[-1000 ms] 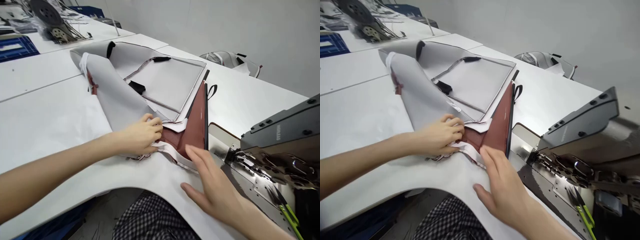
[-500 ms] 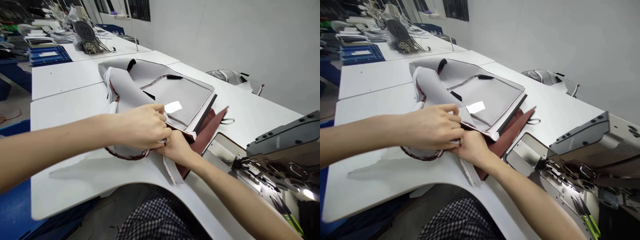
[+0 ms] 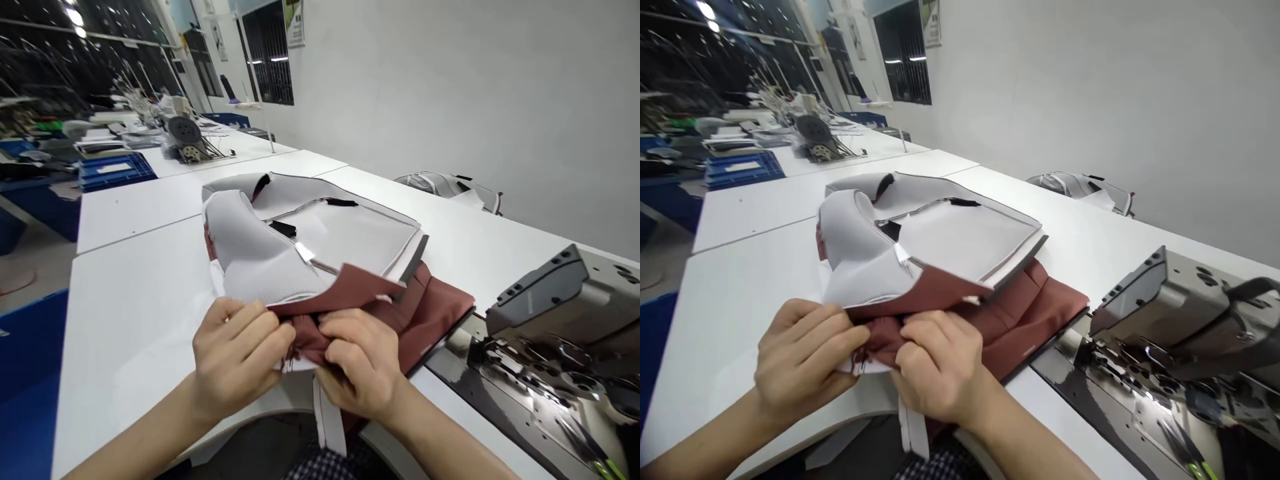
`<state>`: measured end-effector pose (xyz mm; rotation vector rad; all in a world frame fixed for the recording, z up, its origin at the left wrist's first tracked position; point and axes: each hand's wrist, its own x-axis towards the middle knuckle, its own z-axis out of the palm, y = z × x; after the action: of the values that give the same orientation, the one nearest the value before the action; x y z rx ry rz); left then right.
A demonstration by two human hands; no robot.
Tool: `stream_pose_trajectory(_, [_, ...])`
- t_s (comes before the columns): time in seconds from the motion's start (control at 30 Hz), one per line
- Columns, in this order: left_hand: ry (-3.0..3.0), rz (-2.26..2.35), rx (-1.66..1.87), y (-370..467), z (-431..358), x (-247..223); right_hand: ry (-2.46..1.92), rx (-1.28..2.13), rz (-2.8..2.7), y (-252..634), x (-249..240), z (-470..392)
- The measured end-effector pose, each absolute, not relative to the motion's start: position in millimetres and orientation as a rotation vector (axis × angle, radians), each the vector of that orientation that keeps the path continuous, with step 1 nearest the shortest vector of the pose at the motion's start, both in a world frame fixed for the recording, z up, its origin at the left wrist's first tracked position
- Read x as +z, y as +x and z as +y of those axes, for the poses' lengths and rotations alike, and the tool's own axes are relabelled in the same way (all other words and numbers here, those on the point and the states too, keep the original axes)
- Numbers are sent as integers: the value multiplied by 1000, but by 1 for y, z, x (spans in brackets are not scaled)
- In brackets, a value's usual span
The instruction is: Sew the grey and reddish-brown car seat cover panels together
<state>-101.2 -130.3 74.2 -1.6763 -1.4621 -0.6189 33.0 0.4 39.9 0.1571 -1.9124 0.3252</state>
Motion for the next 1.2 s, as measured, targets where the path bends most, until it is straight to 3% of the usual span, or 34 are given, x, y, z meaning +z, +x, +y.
stream_pose_trajectory(0.47, [-1820,-1261,-546,-107,-145,66,171,370,-1961,46,19,-15])
stream_pose_trajectory(0.6, [-1914,-1554,-602,-107,-133,50,190,405,-2083,41,6,13])
stream_pose_trajectory(0.77, [-2342,-1955,-381,-112,-97,25,167,597,-2645,46,-12,69])
stream_pose_trajectory(0.9, [-2718,-2158,-89,-113,-57,18,-149,420,-2546,114,-22,83])
stream_pose_trajectory(1.03, [-2750,-2451,137,-104,-35,33,-785,166,-2257,238,-21,51])
stream_pose_trajectory(1.2, [-2804,-2737,-94,-75,-26,40,-1351,-363,-2255,368,-45,50])
